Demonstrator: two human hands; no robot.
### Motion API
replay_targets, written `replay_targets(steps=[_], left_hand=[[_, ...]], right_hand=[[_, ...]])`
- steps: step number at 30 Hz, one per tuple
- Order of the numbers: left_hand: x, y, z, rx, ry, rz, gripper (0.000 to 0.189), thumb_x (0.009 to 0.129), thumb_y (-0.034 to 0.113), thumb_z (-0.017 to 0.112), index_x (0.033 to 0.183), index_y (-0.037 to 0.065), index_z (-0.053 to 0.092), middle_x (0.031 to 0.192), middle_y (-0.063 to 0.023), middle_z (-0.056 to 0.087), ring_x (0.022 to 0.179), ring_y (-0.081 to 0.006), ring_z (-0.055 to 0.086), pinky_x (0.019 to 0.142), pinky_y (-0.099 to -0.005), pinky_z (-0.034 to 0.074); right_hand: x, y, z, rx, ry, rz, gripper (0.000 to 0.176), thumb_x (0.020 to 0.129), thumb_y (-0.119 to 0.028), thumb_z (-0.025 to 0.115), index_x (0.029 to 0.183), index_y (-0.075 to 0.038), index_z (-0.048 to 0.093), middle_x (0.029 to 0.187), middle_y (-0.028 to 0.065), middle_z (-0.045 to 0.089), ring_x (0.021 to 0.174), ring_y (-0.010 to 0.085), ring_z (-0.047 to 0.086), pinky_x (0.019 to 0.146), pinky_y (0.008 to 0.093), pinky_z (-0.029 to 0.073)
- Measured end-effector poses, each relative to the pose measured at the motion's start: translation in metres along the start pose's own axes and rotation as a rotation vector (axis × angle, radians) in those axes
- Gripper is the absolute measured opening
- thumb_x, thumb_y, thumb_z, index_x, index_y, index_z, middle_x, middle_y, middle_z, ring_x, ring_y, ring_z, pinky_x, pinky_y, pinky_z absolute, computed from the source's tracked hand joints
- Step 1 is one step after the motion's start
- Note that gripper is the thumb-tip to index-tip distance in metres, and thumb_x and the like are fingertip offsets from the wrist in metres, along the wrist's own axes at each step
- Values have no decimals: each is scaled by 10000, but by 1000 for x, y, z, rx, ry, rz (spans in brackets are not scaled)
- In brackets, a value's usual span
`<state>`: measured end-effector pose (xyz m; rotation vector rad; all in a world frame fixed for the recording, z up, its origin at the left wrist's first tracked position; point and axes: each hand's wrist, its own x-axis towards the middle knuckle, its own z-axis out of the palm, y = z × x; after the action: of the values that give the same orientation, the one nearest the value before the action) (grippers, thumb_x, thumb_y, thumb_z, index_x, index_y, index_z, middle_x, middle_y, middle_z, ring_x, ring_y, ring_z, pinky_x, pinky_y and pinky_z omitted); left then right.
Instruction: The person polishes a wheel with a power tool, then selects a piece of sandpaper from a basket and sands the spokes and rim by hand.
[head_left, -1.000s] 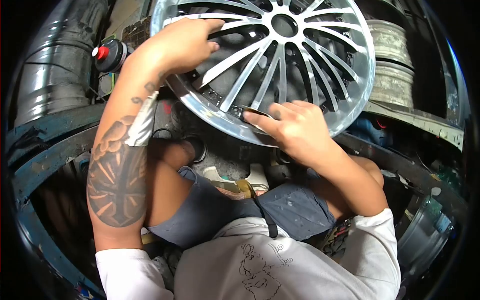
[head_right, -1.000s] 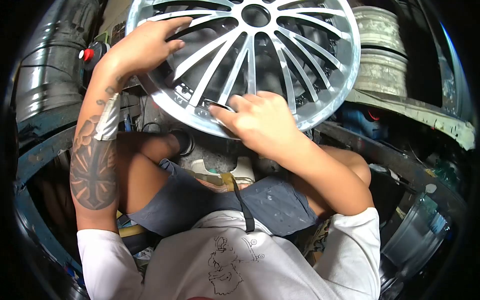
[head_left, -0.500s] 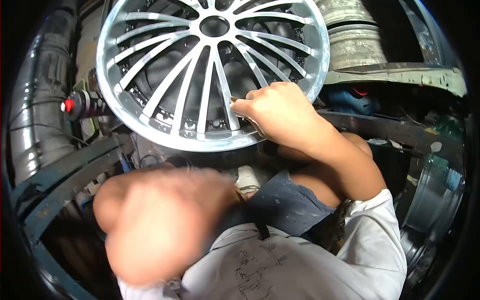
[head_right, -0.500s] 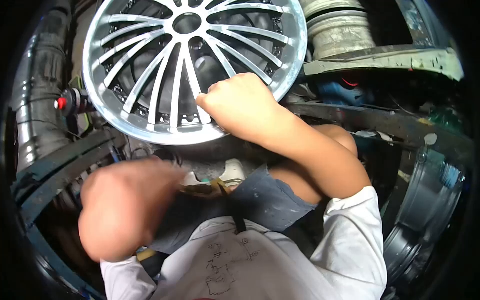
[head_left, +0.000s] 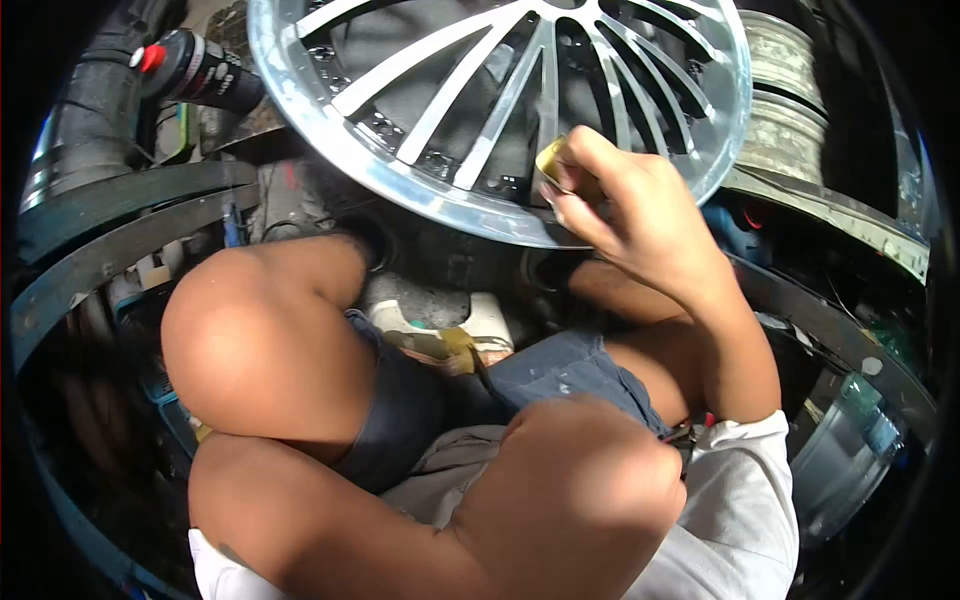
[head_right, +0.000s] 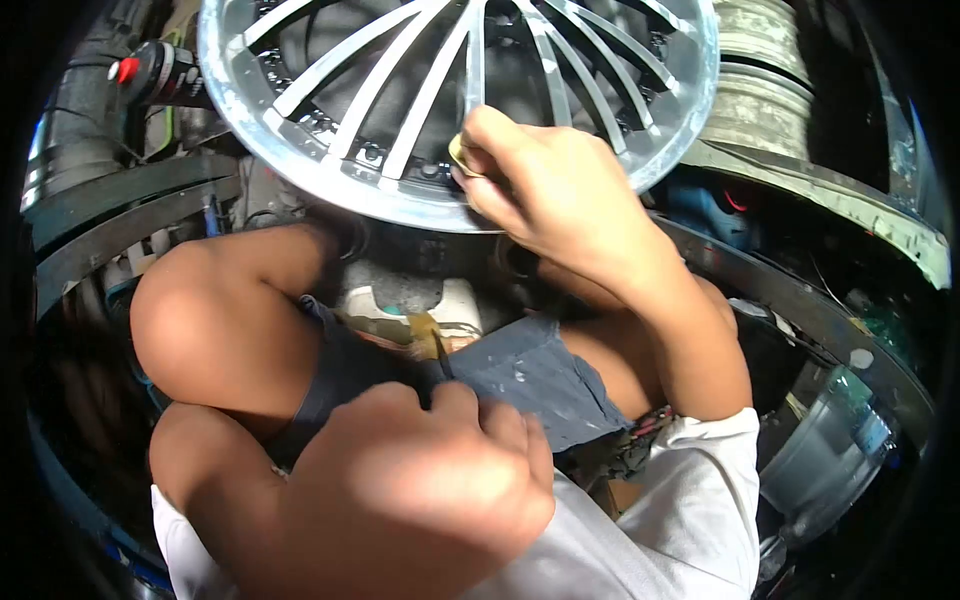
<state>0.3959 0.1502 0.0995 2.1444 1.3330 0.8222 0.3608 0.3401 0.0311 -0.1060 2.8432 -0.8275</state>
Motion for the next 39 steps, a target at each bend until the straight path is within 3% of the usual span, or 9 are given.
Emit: replay_targets(steps=[3, 6, 10, 15, 22, 25, 29, 37, 39], left_hand=[[2, -3, 9, -9, 12, 50, 156, 837, 120, 682, 953, 31, 735, 843, -81, 736, 726, -208, 709, 686, -309, 573], [4, -6, 14, -12, 15, 85, 151, 833, 120, 681, 944, 31, 730, 836, -83, 731, 722, -213, 705, 681, -316, 568], [7, -12, 13, -26, 16, 131, 144, 827, 120, 680, 931, 31, 723, 826, -85, 725, 717, -218, 700, 675, -325, 560], [13, -15, 19, -57, 4, 194, 136, 819, 120, 679, 916, 32, 715, 813, -87, 717, 710, -226, 694, 667, -336, 551], [4, -31, 17, -32, -14, 196, 125, 809, 120, 677, 894, 32, 703, 795, -91, 706, 701, -236, 685, 656, -353, 538], [2, -32, 18, -24, -29, 184, 121, 805, 120, 676, 885, 33, 698, 788, -92, 701, 697, -240, 682, 651, -360, 532], [-2, -41, 16, -10, -45, 136, 115, 799, 120, 675, 872, 33, 691, 777, -94, 694, 691, -246, 677, 645, -369, 524], [-27, -65, -13, 49, -63, -65, 106, 787, 121, 673, 847, 34, 678, 757, -98, 682, 680, -258, 667, 632, -387, 509], [-40, -72, -30, 62, -55, -233, 104, 784, 121, 673, 841, 34, 675, 752, -99, 678, 678, -261, 665, 629, -392, 506]], right_hand=[[12, 5, 12, 65, 45, -31, 200, 837, -57, 680, 948, -57, 514, 790, 111, 583, 755, 343, 633, 679, 426, 519], [18, -2, 16, 42, 54, -43, 205, 830, -70, 693, 945, -58, 524, 818, 119, 587, 768, 355, 636, 681, 437, 520], [22, -10, 17, -119, 31, -93, 246, 835, -105, 738, 1062, -86, 644, 854, 122, 622, 779, 366, 663, 711, 452, 553], [32, 0, 29, -370, 229, -376, 160, 790, -196, 654, 927, -147, 722, 792, -6, 615, 701, 163, 633, 638, 307, 464], [35, -9, 16, -521, -83, -288, 180, 789, -204, 639, 940, -154, 725, 719, -22, 596, 640, 143, 659, 596, 312, 466], [34, 4, 25, -459, -57, -326, 199, 800, -208, 633, 959, -143, 734, 721, -12, 613, 644, 148, 688, 599, 315, 495], [36, 2, 23, -429, -48, -326, 334, 808, -203, 630, 1117, -131, 737, 730, -1, 622, 647, 170, 696, 615, 328, 520], [23, -5, 18, -464, -139, -230, 236, 811, -203, 633, 1010, -152, 749, 756, -5, 621, 669, 165, 689, 609, 345, 497], [29, -11, 21, -434, 14, -286, 221, 814, -210, 638, 998, -157, 747, 757, -5, 621, 663, 166, 682, 609, 344, 496]])
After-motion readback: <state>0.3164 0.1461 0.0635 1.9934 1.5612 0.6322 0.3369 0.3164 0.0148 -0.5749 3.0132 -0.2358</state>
